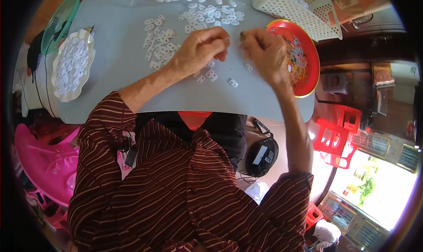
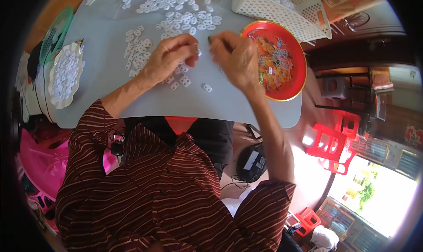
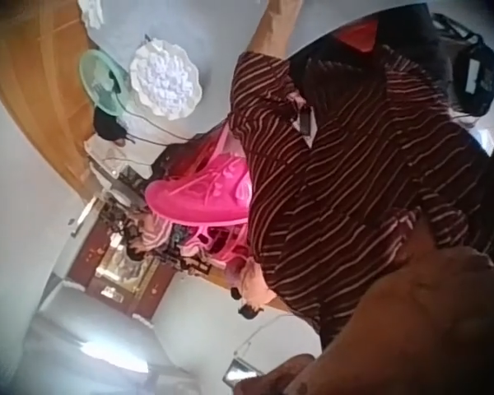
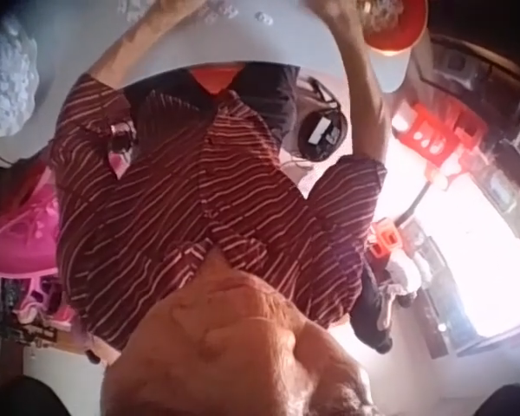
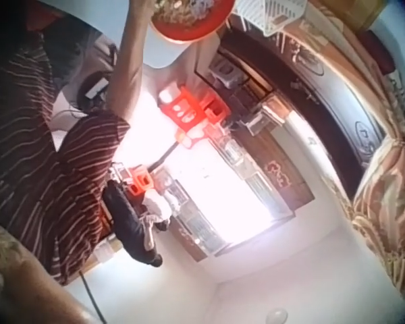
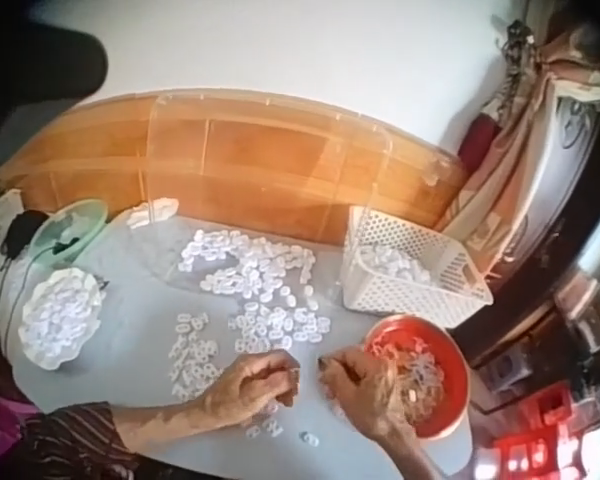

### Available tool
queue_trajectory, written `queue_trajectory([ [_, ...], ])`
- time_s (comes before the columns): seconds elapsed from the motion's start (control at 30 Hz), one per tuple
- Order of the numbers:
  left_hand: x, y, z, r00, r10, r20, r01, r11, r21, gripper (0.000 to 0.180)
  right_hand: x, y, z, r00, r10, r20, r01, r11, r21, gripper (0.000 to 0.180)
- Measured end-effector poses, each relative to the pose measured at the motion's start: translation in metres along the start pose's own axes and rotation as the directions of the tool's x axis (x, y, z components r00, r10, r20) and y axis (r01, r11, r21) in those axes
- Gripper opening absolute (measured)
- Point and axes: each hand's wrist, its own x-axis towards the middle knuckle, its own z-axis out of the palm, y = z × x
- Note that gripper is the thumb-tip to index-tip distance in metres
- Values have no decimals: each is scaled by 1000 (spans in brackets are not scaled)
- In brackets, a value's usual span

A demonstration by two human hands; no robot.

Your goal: The recorder is manually assembling small white plastic components by inserting colorful plastic rings into them.

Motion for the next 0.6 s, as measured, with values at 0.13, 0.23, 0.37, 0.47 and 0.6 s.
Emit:
queue_trajectory([
  [0.13,2,4,-6,999,30,-37,-27,997,74,18,23,27,-45,991,-117,-63,97,961,-258,16],
  [0.23,1,11,0,998,61,-16,-58,988,145,18,20,54,-73,998,-52,-23,44,956,-289,15],
  [0.37,-2,9,4,999,-39,17,37,991,126,16,10,67,-84,989,-82,121,110,963,-248,13],
  [0.47,-5,11,8,998,-53,34,48,990,131,15,6,65,-77,982,-97,160,139,951,-277,13],
  [0.6,-7,10,9,998,-39,53,31,989,145,14,9,61,-82,993,-80,86,102,949,-298,13],
])
